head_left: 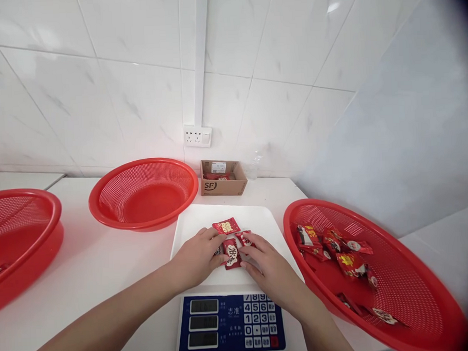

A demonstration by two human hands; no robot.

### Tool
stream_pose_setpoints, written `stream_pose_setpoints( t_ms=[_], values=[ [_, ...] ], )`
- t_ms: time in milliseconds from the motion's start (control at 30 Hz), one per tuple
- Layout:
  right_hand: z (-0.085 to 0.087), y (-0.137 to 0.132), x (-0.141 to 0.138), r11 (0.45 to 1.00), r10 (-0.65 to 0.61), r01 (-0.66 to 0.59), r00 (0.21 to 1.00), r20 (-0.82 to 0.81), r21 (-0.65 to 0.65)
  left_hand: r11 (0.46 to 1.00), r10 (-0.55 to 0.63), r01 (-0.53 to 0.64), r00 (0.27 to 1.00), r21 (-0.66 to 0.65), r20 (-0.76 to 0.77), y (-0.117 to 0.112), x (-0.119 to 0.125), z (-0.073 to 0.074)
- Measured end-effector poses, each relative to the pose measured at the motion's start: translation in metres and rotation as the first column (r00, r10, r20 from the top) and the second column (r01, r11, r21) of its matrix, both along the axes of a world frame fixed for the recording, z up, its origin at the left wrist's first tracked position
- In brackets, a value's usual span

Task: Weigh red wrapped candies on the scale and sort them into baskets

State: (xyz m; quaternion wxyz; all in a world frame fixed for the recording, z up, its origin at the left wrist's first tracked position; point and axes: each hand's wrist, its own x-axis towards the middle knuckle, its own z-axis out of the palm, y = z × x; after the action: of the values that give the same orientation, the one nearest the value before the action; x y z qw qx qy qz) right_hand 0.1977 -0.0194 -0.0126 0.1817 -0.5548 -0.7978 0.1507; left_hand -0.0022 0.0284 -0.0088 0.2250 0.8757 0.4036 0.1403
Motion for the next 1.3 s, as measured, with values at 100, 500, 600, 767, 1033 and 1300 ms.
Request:
stream_pose_setpoints(
  t_ms=[100,500,600,767,1033,1300],
  values=[
    [-0.001,-0.001,-0.005,0.998,0.052,-0.054,0.997,-0.051,-0.031,1.0,0.022,-0.022,0.999,-0.011,-0.045,0.0,0.007,0.001],
    [-0.005,-0.003,-0.002,0.998,0.052,-0.053,0.997,-0.063,-0.028,0.999,0.046,-0.046,0.999,-0.002,-0.026,-0.003,0.01,0.0],
    [-0.006,-0.004,-0.003,0.999,0.049,-0.05,0.997,-0.056,-0.012,0.999,0.031,-0.031,0.999,0.015,-0.028,-0.003,0.01,0.002],
    [-0.005,-0.006,-0.003,0.999,0.039,-0.041,0.999,-0.034,-0.034,1.0,0.017,-0.016,1.0,0.022,-0.024,-0.004,0.01,0.005],
    [-0.009,-0.007,-0.001,1.0,-0.004,0.004,0.994,-0.109,0.003,0.957,0.073,-0.015,0.979,-0.29,0.19,-0.012,0.013,0.006],
    [0.007,-0.011,-0.009,0.996,-0.09,0.092,0.922,-0.376,-0.013,0.831,0.278,0.138,0.737,-0.539,0.616,-0.019,0.019,0.017]
  ],
)
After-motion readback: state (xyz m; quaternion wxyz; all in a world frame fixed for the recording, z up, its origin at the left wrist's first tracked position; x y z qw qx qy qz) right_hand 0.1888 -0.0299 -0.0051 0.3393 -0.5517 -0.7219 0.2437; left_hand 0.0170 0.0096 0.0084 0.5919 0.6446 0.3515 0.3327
